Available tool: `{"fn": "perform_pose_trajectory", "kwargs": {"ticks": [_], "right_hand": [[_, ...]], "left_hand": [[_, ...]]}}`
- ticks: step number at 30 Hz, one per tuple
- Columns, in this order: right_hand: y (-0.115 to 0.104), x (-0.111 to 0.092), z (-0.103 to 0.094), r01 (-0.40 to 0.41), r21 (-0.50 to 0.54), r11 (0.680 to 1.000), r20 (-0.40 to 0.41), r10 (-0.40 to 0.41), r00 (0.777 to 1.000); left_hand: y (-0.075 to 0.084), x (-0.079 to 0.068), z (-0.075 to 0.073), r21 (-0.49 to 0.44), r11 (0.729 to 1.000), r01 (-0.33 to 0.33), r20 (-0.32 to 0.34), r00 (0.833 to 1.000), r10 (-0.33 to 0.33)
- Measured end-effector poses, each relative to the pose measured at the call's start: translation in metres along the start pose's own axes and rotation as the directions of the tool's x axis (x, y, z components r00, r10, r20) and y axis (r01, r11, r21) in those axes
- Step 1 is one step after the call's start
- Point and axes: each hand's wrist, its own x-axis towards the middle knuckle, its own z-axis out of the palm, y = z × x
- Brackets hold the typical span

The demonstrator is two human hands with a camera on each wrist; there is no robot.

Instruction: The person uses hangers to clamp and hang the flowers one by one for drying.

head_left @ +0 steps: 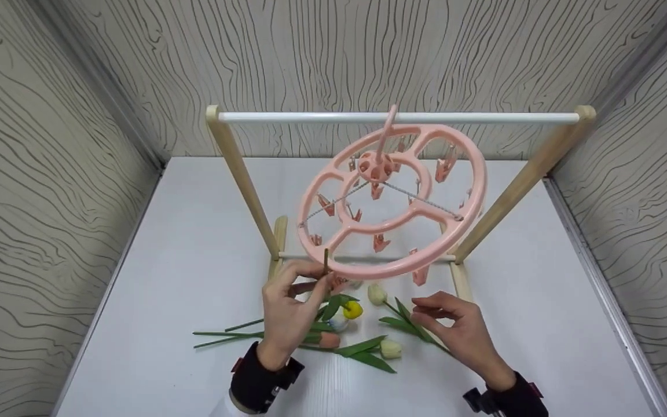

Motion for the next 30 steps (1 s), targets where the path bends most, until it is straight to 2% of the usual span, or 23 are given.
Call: {"fn": "perform_pose_trajectory", "kwargs": {"ticks": [7,14,17,22,24,26,30], "right_hand": [[0.020,-0.012,-0.015,-0.081,-0.211,0.974,0.083,0.100,0.991],[0.041,-0.022,-0.025,-0.154,-0.394,0.906,0.155,0.231,0.960],[0.049,-0.027,-0.028,-0.222,-0.475,0.852,0.152,0.328,0.932],[0.061,-0.031,-0.029,-0.346,-0.590,0.730,0.112,0.498,0.860],[0.065,-0.033,-0.029,-0.377,-0.613,0.695,0.097,0.539,0.837],[0.068,-0.034,-0.030,-0.399,-0.624,0.672,0.089,0.569,0.818],[0.073,-0.037,-0.031,-0.431,-0.623,0.652,0.096,0.611,0.786]], "left_hand": [[-0.006,0.004,-0.007,0.036,0.999,0.031,-0.031,0.999,-0.029],[-0.012,0.007,-0.012,0.060,0.997,0.046,-0.056,0.998,-0.042],[-0.014,0.007,-0.014,0.076,0.996,0.055,-0.073,0.996,-0.050],[-0.016,0.006,-0.015,0.095,0.993,0.066,-0.091,0.994,-0.057],[-0.017,0.006,-0.015,0.094,0.993,0.067,-0.091,0.994,-0.059],[-0.018,0.006,-0.016,0.093,0.993,0.069,-0.089,0.994,-0.061],[-0.019,0.005,-0.015,0.094,0.993,0.071,-0.089,0.994,-0.062]]}}
